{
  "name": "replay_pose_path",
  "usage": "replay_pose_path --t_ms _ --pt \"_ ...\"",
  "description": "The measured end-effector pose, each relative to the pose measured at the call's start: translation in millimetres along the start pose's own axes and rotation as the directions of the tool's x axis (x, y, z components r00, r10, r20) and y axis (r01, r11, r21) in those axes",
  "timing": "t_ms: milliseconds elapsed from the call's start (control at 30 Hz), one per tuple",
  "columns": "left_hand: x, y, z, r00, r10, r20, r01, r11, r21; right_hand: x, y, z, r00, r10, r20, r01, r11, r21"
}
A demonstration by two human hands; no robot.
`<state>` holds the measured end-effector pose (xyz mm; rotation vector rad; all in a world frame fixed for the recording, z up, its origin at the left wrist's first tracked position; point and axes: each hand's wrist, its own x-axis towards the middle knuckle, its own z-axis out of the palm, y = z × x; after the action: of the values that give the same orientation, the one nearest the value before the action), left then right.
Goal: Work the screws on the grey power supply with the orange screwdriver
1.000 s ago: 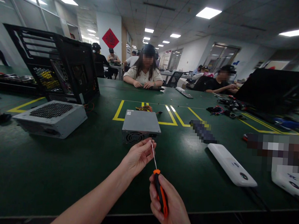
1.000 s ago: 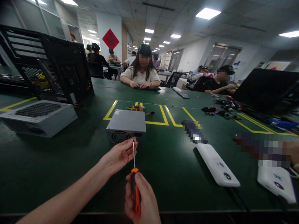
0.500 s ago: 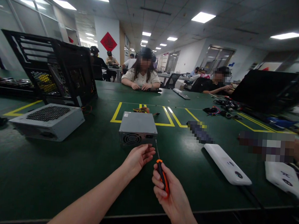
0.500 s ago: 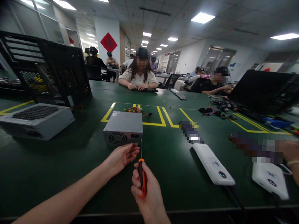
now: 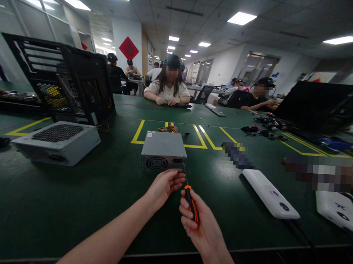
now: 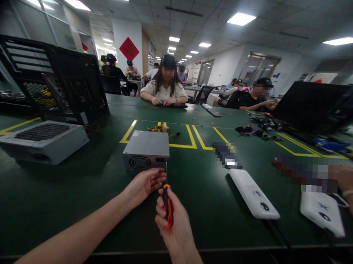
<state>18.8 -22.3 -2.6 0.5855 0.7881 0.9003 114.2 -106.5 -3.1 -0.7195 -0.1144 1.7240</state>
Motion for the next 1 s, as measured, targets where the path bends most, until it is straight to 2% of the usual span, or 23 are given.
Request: replay_pose_path --t_ms 200,433,667,900,1000 --pt "3.0 -0.4 -2.6 0.995 0.069 0.067 -0.072 0.996 0.050 0.7 2.0 -0.8 0.996 -0.080 -0.049 0.078 0.996 -0.047" --pt "-0.2 1.5 2.6 0.995 0.068 0.079 -0.073 0.996 0.054 2.4 -0.8 1.7 0.999 -0.003 -0.036 0.002 0.999 -0.043" --pt "2.3 1.2 -0.1 0.990 0.078 0.119 -0.084 0.995 0.046 4.2 -1.0 -0.1 0.998 -0.043 -0.044 0.042 0.999 -0.020" --pt "2.8 0.4 -0.9 0.989 0.089 0.120 -0.097 0.994 0.058 3.2 -3.0 3.3 1.000 0.001 -0.028 -0.002 1.000 -0.015" --pt "2.7 -0.3 -0.4 0.991 0.058 0.120 -0.065 0.997 0.052 2.0 -2.6 3.1 0.997 -0.026 -0.069 0.028 0.999 0.018"
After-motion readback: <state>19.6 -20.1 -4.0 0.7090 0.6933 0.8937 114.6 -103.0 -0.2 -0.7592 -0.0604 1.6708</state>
